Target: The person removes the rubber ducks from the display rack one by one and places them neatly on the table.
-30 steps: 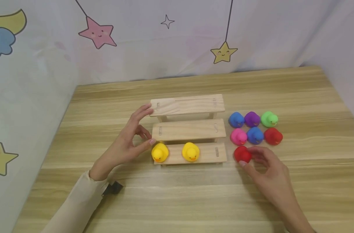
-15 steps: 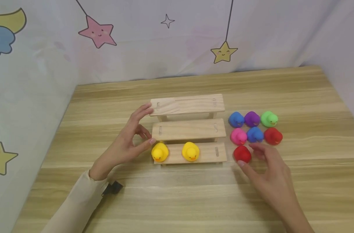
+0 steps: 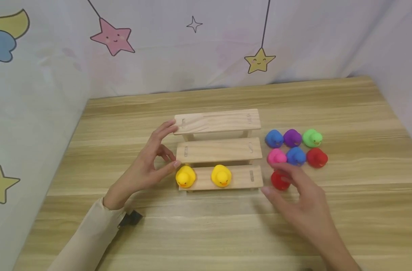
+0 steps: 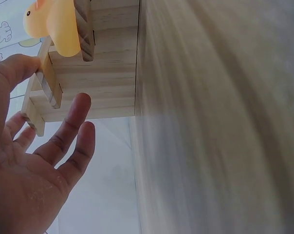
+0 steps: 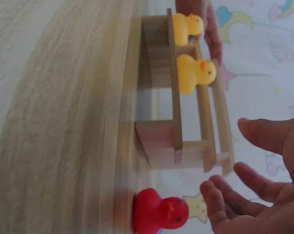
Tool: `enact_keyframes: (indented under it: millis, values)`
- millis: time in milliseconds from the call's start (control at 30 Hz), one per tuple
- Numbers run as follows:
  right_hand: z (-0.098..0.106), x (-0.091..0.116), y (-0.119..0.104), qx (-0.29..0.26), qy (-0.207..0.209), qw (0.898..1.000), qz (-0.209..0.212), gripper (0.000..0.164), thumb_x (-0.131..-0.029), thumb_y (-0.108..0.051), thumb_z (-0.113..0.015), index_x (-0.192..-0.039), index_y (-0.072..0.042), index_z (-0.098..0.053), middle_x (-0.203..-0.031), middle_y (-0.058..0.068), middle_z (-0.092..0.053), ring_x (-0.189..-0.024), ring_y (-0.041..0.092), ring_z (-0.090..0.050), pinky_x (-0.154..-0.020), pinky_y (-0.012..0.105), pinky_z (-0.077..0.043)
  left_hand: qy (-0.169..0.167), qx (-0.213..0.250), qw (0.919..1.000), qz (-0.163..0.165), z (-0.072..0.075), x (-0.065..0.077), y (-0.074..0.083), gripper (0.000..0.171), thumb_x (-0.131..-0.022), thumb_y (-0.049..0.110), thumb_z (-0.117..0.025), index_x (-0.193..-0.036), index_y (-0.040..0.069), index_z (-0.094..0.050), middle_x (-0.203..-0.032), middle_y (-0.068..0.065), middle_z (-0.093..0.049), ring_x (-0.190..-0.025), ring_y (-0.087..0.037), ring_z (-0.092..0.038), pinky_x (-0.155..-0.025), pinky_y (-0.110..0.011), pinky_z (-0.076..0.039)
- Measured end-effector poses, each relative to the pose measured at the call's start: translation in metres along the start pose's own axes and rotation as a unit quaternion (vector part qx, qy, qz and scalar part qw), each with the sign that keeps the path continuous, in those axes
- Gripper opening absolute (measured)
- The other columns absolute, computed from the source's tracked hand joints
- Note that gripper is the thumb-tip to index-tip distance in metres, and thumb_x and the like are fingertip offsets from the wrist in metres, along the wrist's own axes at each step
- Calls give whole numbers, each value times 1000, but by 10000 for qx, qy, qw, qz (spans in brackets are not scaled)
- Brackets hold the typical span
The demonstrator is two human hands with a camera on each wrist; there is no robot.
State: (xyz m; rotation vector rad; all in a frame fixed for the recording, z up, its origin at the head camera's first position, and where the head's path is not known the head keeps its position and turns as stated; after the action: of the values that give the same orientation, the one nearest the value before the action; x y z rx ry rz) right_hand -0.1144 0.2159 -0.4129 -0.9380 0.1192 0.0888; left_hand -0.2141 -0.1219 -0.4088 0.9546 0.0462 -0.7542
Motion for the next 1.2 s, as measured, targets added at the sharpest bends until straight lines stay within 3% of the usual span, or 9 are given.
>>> enact_keyframes:
  millis: [200, 467, 733, 967, 1200]
  values:
    - [-7, -5, -15, 39, -28, 9990, 437, 66, -86, -7, -90, -145, -23, -66, -140, -18, -71, -128, -15, -57, -108, 0, -34, -11, -4, 10000, 53, 1, -1, 2, 88, -94, 2, -79, -167, 9, -30, -179, -9, -21, -81, -14, -70, -79, -40, -63]
    - [-19, -9, -27, -133, -328, 9966, 750, 67, -86, -6, -90, -144, -28, -66, -134, 2, -75, -125, -6, -62, -105, 4, -43, -9, 19, 10000, 19, 1, 1, 1, 87, -94, 2, -79, -166, 9, -30, -179, -10, -22, -82, -13, -70, -79, -38, -63]
    - [-32, -14, -36, -238, -709, 9929, 930, 63, -88, -7, -88, -143, -28, -67, -141, -7, -71, -127, -4, -59, -105, 5, -42, 7, 44, 10000, 14, 0, 0, 0, 87, -95, 2, -78, -167, 11, -30, -180, -8, -21, -82, -12, -70, -79, -39, -63]
    - [-42, -18, -41, -214, -873, 9887, 1201, 62, -88, -8, -88, -144, -24, -66, -139, -5, -71, -125, 1, -62, -108, 6, -42, 2, 22, 10000, -9, 0, 0, -1, 86, -95, 3, -78, -166, 10, -31, -179, -9, -22, -82, -13, -69, -78, -39, -63]
    - [-50, -21, -38, 39, -1058, 9888, 1056, 60, -93, -17, -85, -147, -28, -63, -142, -5, -71, -129, 8, -63, -108, 6, -41, -23, -21, 9999, 122, 0, 0, -2, 88, -95, 5, -79, -167, 14, -30, -180, -5, -21, -83, -12, -71, -79, -40, -62]
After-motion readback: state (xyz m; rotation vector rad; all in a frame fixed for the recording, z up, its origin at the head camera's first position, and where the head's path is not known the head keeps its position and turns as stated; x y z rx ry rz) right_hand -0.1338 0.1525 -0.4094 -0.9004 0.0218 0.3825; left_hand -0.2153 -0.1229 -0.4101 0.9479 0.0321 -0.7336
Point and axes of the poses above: each hand's wrist, its own x-axis away from the middle knuckle, its own z-axis out of the back of the hand, y = z × x, the point moved 8 cm from there along -x, towards the middle knuckle
